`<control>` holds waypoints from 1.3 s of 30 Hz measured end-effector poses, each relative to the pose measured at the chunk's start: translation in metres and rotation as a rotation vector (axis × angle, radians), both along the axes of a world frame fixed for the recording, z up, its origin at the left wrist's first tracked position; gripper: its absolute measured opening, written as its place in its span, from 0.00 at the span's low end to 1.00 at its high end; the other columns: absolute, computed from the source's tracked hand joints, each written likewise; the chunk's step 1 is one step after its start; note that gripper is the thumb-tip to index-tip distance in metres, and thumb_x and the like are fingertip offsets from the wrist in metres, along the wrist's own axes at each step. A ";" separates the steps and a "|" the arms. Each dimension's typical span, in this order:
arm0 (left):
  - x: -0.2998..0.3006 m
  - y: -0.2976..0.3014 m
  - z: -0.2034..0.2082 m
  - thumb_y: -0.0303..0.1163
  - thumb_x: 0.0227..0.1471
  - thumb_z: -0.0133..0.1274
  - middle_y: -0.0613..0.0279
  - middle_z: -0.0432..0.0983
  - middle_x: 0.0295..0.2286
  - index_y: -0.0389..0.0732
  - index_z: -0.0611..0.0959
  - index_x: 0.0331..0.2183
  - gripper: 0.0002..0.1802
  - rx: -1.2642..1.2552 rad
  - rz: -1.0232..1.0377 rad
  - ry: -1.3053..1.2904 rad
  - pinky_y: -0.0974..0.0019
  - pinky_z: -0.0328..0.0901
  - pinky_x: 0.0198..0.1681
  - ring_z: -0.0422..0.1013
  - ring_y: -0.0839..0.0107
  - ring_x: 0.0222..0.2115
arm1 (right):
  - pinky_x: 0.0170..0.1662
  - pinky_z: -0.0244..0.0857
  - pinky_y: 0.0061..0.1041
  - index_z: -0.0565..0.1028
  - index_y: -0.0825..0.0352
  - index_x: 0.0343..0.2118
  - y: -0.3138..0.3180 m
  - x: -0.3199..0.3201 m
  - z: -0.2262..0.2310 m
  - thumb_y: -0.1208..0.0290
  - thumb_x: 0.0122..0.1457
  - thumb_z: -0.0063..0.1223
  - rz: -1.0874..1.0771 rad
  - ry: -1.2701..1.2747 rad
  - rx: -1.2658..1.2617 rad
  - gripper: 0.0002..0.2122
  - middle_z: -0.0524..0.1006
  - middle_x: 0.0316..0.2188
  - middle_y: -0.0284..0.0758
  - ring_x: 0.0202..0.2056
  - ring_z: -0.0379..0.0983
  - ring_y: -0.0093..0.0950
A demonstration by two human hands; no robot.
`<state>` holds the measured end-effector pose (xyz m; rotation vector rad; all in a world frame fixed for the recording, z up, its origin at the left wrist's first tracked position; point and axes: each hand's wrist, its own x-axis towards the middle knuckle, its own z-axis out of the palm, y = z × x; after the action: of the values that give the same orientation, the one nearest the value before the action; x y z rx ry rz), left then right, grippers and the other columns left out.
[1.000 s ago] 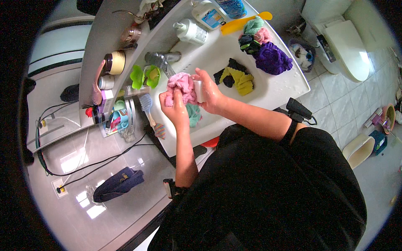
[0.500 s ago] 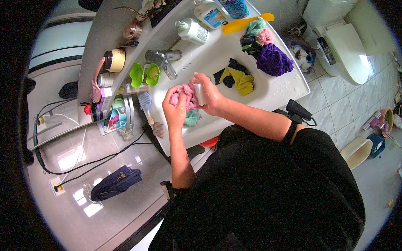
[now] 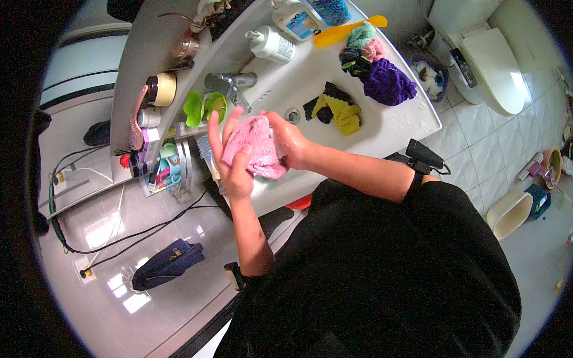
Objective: The person washes several small colorful cloths by hand in a bathroom sink. They wet each cloth under running water, apply bar soap, lather, rinse, and wring out the water, repeating the process for multiple items.
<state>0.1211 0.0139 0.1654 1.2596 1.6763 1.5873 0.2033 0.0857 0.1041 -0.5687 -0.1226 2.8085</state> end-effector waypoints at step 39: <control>-0.003 -0.002 -0.026 0.45 0.66 0.32 0.51 0.59 0.61 0.37 0.66 0.60 0.28 -0.319 -0.021 0.537 0.48 0.43 0.66 0.48 0.44 0.64 | 0.37 0.66 0.28 0.73 0.55 0.31 -0.002 0.003 0.015 0.45 0.60 0.43 -0.063 0.023 -0.077 0.18 0.74 0.28 0.27 0.31 0.71 0.25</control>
<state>0.1179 0.0116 0.1399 1.6086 2.1189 0.9557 0.2065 0.0835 0.1195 -0.5481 0.0071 2.7676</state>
